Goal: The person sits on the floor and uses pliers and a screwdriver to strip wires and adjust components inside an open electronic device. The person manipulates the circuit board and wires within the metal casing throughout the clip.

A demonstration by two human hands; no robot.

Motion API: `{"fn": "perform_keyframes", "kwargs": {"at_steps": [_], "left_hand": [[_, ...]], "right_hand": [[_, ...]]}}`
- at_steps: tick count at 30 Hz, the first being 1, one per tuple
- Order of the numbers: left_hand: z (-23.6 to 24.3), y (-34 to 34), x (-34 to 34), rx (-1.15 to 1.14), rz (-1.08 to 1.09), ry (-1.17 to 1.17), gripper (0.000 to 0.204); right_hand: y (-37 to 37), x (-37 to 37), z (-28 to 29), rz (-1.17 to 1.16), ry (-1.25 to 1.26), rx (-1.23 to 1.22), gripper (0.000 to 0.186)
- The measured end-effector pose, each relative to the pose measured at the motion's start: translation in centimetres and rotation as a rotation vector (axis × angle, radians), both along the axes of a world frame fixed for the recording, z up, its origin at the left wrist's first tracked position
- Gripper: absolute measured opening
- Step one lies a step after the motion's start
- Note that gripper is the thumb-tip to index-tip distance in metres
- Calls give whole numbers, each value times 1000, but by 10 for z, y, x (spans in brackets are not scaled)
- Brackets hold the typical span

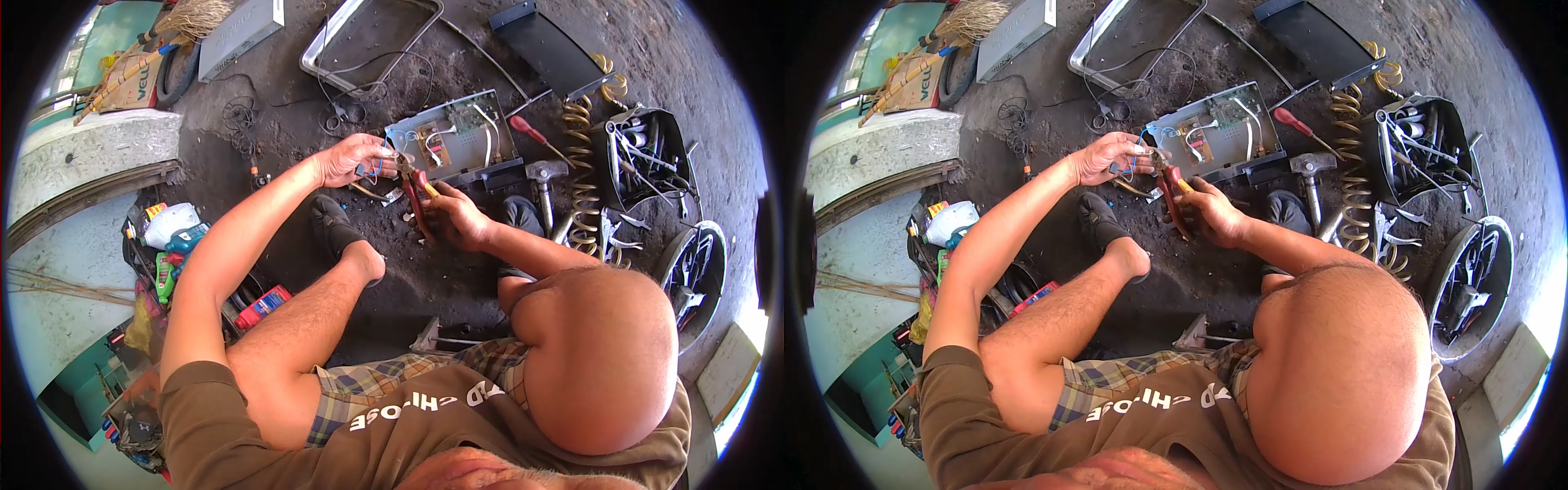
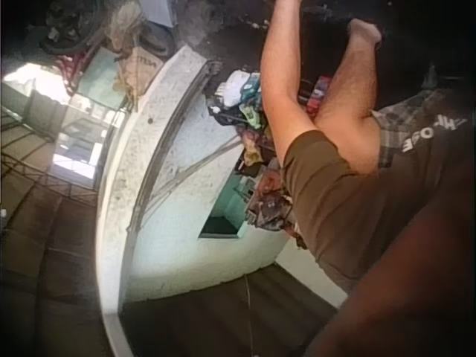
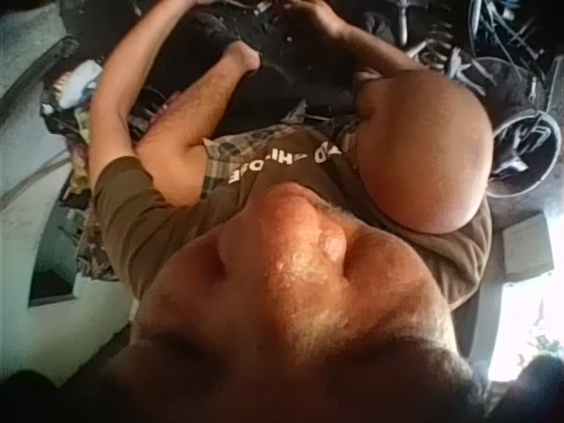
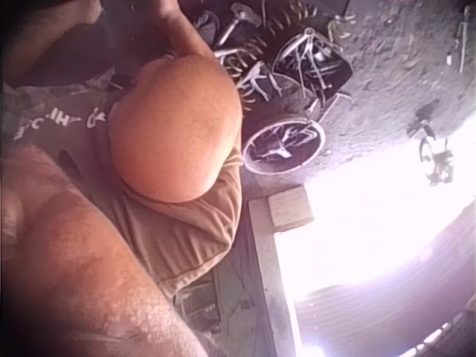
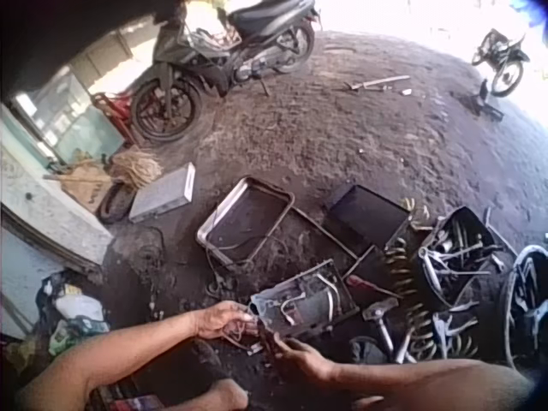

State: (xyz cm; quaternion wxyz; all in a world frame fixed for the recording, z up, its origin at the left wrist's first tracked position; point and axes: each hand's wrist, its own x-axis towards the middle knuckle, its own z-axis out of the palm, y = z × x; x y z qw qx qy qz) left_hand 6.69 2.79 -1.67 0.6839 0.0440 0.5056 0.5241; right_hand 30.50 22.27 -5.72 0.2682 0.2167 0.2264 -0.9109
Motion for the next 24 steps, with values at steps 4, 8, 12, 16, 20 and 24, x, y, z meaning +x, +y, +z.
{"fn": "perform_keyframes", "kwargs": {"at_steps": [4, 8, 12, 16, 20, 24], "left_hand": [[1, 3, 4, -28, -10, 40, 35], [8, 3, 12, -19, 21, 31, 36], [3, 2, 6, -54, 14, 42, 40], [7, 1, 4, -87, 10, 19, 38], [16, 2, 4, -162, -24, 69, 34], [14, -4, 5, -189, -75, 99, 39]], "right_hand": [[-3, 1, -11, 86, -49, -27, 34], [-1, 2, -2, 182, 20, 34, 35], [-2, 2, -13, 226, 27, 86, 33], [-3, 1, -19, 248, 44, 140, 28], [2, 1, -9, 297, 130, 233, 25], [-2, 6, -21, 274, 154, 336, 27]]}}
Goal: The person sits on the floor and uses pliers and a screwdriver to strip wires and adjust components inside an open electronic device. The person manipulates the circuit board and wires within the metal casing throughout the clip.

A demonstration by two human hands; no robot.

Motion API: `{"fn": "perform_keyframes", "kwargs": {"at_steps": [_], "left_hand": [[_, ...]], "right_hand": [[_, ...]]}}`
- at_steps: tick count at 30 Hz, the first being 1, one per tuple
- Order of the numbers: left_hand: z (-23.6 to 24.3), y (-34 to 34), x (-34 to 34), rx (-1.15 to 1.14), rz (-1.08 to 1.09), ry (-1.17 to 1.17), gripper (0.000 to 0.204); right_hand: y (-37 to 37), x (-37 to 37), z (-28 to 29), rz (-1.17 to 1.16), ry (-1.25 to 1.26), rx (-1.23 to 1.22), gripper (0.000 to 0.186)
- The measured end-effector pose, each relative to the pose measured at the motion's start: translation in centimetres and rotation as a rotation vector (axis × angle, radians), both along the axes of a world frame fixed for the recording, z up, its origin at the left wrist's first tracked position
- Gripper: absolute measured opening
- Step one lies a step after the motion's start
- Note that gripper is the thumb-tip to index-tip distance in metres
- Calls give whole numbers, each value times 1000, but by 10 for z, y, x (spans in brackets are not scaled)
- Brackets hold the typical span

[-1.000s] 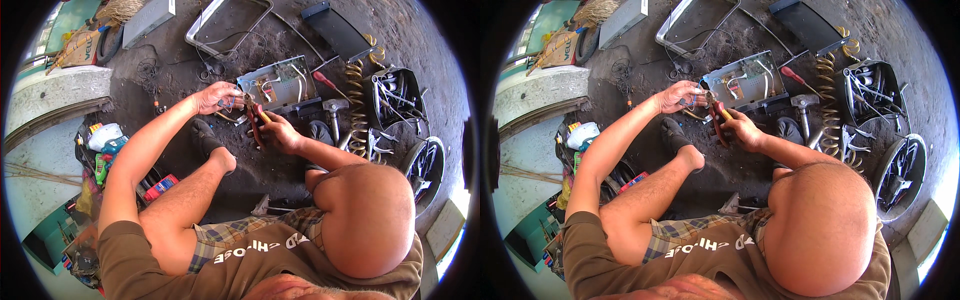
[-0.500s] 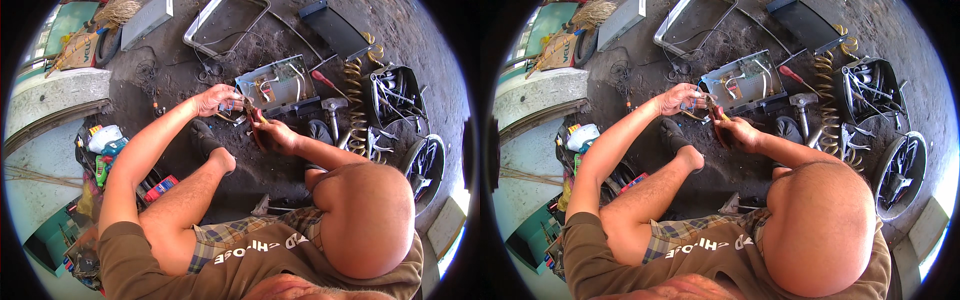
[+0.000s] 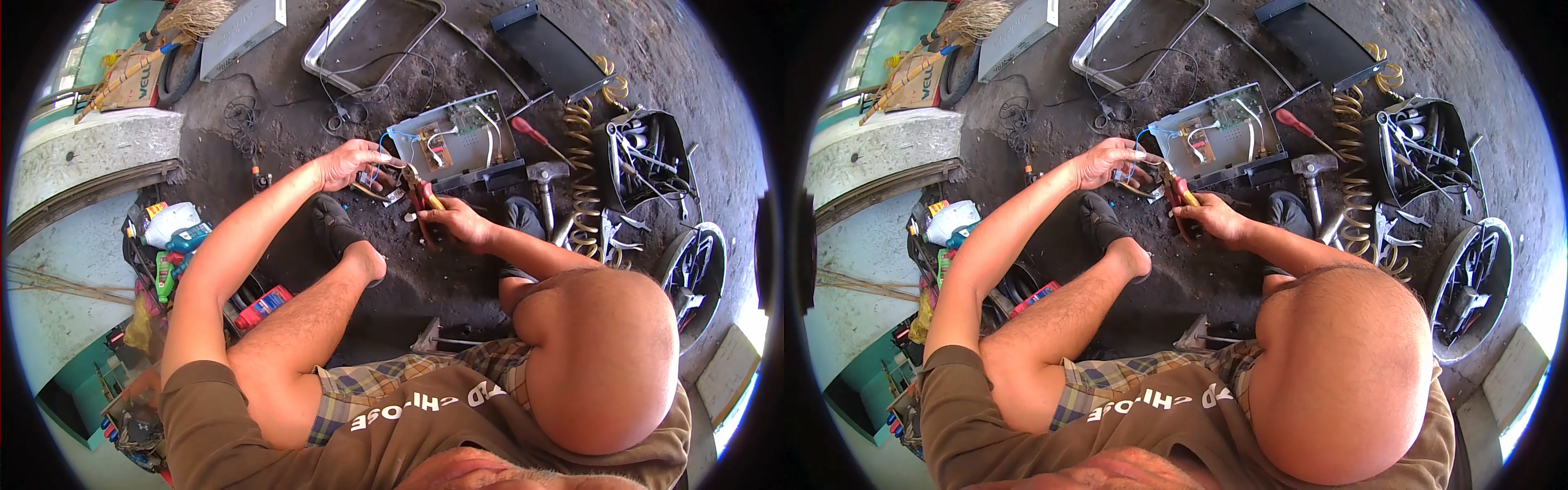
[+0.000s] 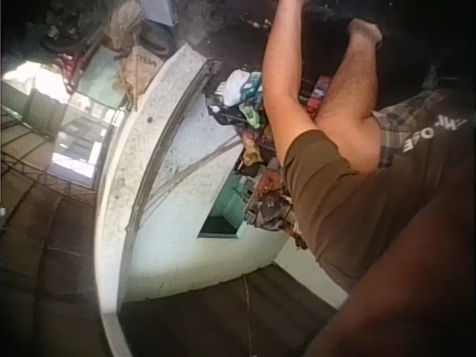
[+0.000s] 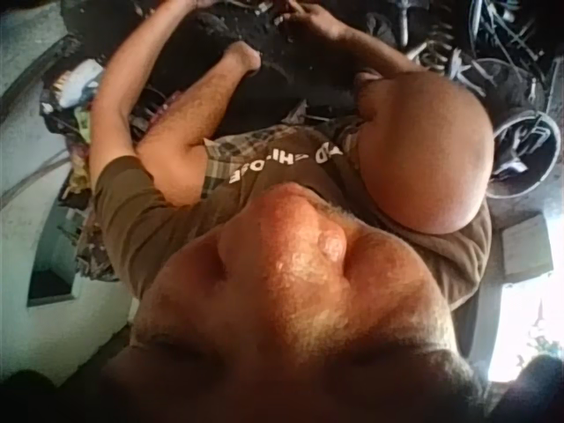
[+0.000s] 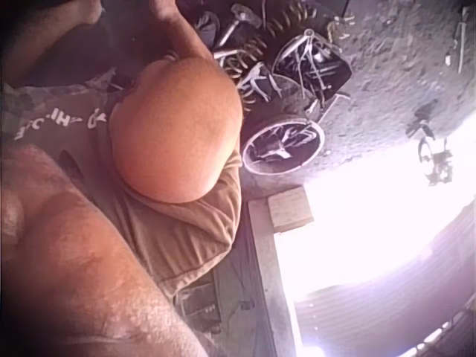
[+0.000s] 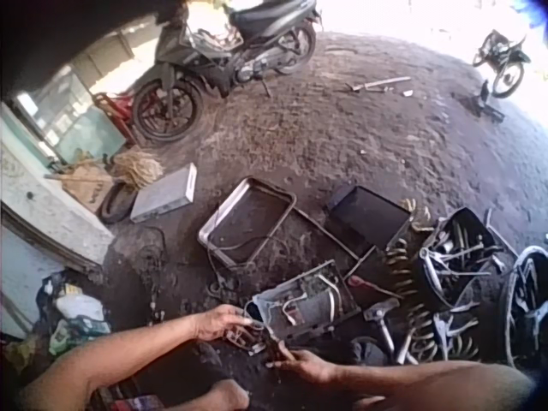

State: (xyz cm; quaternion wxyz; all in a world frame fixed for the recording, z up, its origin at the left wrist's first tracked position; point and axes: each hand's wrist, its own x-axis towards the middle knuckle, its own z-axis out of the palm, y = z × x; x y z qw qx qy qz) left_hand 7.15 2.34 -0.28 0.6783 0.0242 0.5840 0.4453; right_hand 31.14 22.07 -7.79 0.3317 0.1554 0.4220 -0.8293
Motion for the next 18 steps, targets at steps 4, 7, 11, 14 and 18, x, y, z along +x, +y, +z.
{"fn": "perform_keyframes", "kwargs": {"at_steps": [4, 7, 11, 14, 18], "left_hand": [[3, -6, 5, -68, -9, 15, 40], [8, -12, 5, -120, -20, 57, 43], [5, -29, -9, -96, 27, 33, 43], [4, -52, -18, 26, 90, 20, 44], [12, -57, -20, 70, 169, 11, 44]], "right_hand": [[3, 3, -14, 108, 101, 93, 28], [6, 4, -11, 213, 197, 208, 30], [9, 9, -20, 332, 238, 278, 36], [8, 9, -10, 405, 240, 300, 35], [12, 9, -6, 567, 292, 480, 38]]}}
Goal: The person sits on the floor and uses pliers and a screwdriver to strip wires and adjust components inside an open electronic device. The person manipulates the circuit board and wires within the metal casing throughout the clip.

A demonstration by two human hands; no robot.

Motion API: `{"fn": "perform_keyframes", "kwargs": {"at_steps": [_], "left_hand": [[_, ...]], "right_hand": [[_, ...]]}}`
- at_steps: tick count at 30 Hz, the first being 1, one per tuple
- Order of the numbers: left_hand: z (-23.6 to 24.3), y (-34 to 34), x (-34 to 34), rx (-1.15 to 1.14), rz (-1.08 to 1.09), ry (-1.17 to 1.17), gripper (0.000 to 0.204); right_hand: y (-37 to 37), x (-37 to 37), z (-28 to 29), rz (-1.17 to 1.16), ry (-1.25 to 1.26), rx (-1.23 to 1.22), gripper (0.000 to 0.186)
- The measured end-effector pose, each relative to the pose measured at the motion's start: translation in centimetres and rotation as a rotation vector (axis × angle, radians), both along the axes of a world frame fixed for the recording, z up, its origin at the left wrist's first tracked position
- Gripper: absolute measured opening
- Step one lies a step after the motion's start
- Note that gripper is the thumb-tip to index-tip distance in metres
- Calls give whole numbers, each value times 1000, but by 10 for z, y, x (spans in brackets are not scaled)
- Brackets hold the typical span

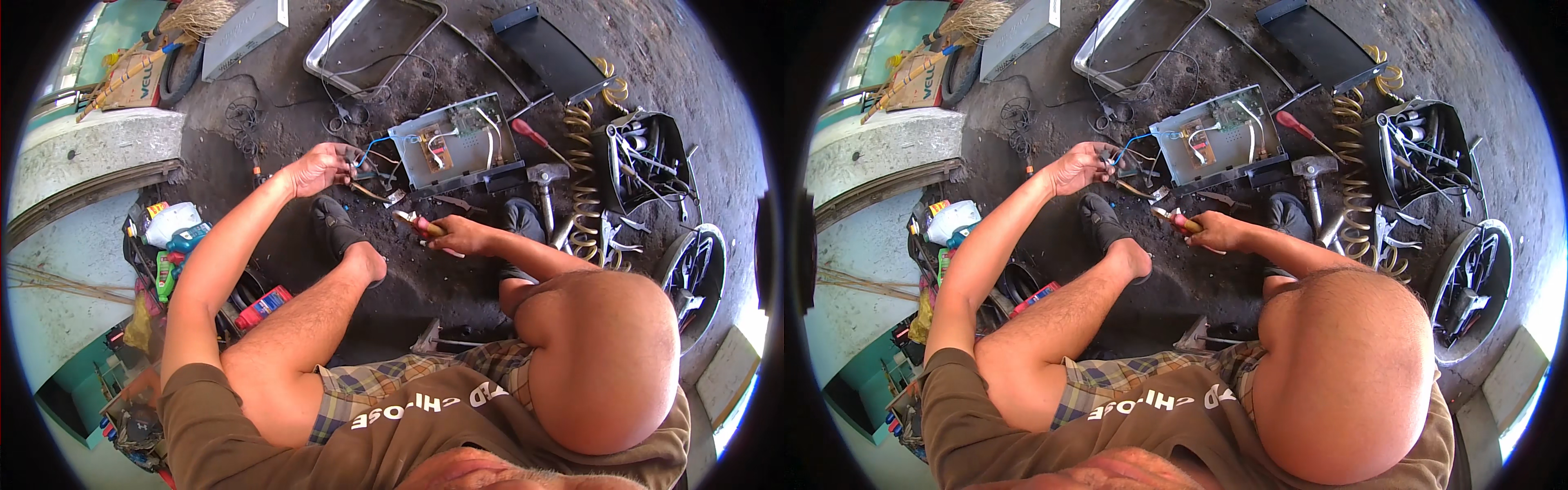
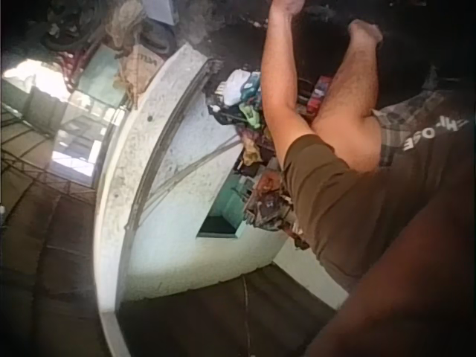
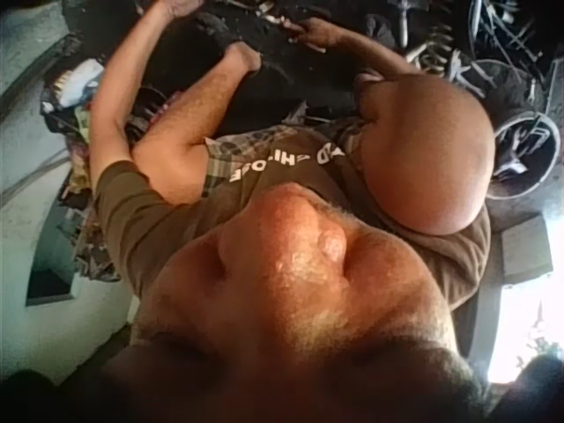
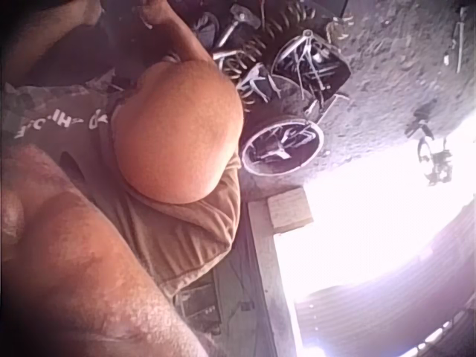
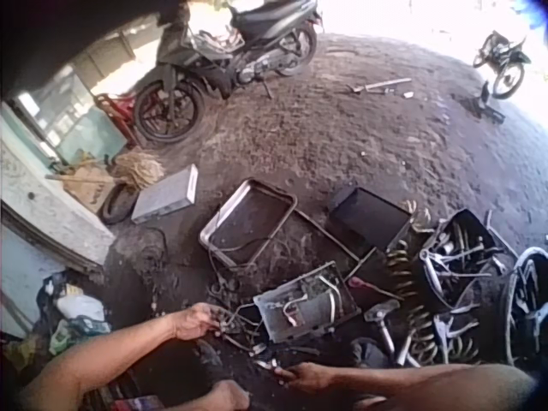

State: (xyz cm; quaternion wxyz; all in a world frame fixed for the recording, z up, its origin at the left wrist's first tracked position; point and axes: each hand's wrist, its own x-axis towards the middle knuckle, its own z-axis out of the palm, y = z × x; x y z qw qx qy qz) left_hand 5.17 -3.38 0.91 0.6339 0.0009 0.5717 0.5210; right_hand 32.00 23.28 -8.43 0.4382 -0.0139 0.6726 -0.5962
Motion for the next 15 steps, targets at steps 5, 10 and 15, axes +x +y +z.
{"fn": "perform_keyframes", "kwargs": {"at_steps": [5, 10, 15], "left_hand": [[6, -7, -1, -79, 7, 74, 41], [9, -14, 1, -103, 16, 155, 31], [19, -15, 9, -90, 55, 179, 21]], "right_hand": [[0, 6, -9, 169, 162, 222, 42], [2, 22, -38, 363, 292, 384, 44], [3, 23, -34, 402, 335, 378, 43]]}}
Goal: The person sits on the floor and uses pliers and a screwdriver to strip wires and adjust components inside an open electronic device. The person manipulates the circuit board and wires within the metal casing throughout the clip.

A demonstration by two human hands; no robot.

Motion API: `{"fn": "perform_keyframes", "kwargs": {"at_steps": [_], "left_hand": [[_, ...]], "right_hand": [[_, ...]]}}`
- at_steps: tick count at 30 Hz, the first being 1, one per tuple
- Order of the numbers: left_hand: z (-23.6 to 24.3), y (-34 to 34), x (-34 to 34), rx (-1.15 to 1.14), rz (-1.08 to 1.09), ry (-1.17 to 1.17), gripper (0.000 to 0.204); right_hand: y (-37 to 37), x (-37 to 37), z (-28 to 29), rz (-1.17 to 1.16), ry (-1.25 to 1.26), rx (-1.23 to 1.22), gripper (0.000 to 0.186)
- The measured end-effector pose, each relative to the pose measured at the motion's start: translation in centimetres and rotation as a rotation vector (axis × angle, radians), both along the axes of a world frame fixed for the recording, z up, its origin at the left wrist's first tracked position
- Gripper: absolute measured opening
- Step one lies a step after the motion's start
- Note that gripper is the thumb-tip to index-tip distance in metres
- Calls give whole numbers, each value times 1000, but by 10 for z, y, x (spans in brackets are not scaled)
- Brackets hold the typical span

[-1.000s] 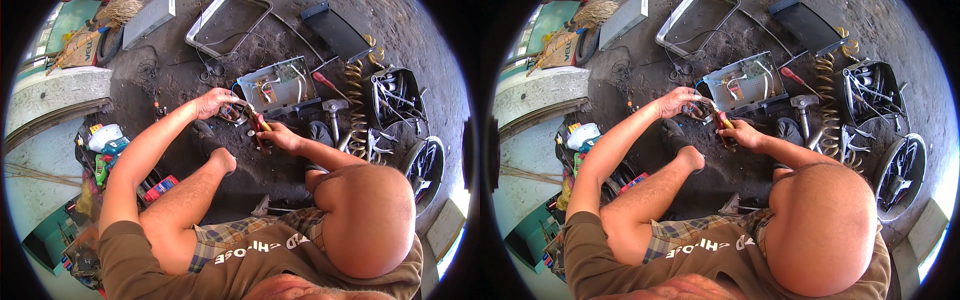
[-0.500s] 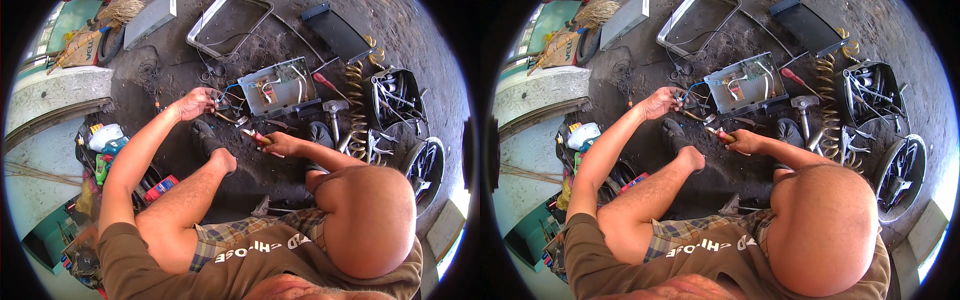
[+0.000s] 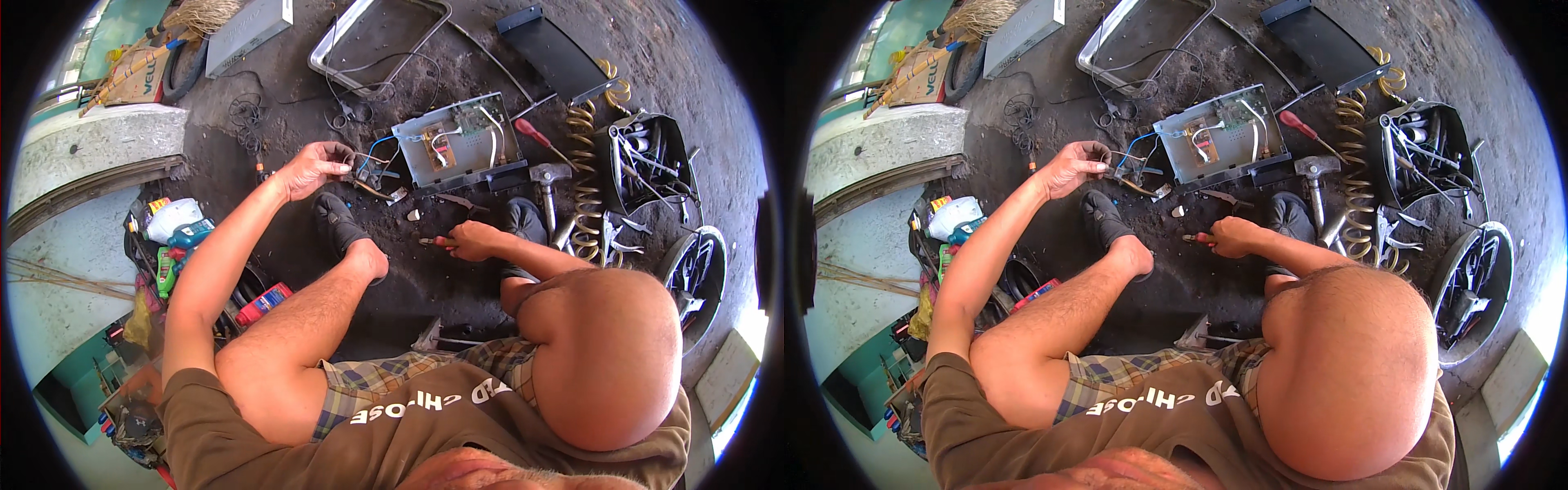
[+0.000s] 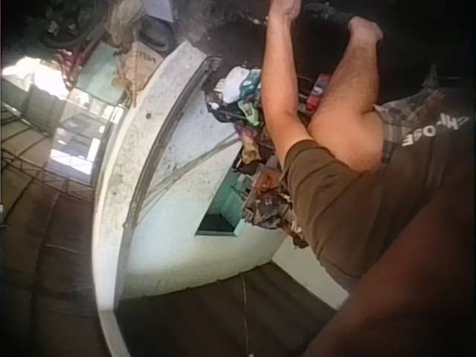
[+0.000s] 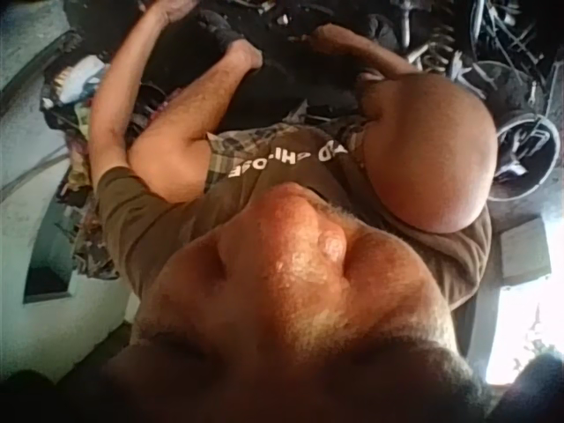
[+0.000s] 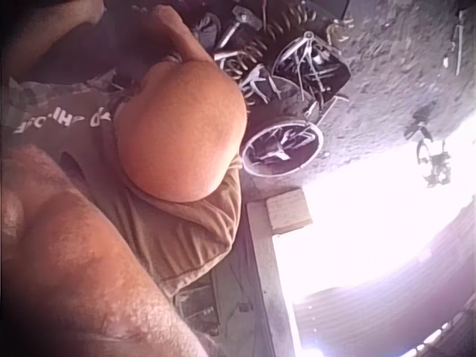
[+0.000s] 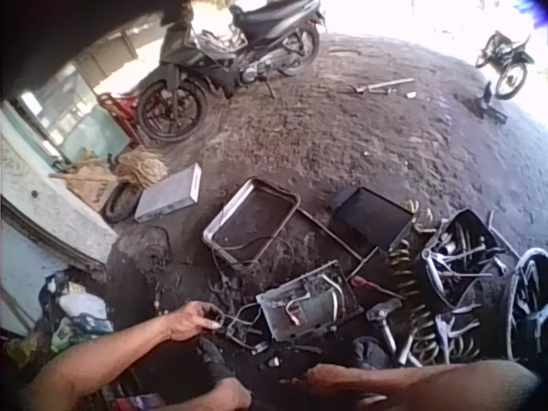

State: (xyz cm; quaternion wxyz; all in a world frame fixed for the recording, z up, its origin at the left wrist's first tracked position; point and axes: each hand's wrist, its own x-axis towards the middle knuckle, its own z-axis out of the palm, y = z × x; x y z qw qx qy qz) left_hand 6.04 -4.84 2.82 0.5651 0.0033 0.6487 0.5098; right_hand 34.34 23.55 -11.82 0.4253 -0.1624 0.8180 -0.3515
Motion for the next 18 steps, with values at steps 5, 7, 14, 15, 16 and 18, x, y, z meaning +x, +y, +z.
{"fn": "perform_keyframes", "kwargs": {"at_steps": [5, 7, 14, 15, 16, 18], "left_hand": [[2, -2, 5, 39, 8, -15, 15], [2, -6, 7, 56, 15, -32, 14], [-7, 2, 22, 19, 152, -23, 23], [-8, 4, 23, 8, 150, -41, 26], [-10, 7, 24, -4, 148, -59, 28], [-13, 15, 29, -104, 162, -7, 28]], "right_hand": [[1, -3, 8, -114, -7, -69, 36], [1, -7, 22, -177, -54, -102, 37], [1, -18, 42, -334, -182, -274, 36], [1, -18, 40, -373, -173, -325, 36], [0, -16, 35, -412, -163, -375, 35], [0, -17, 33, -456, -147, -470, 35]]}}
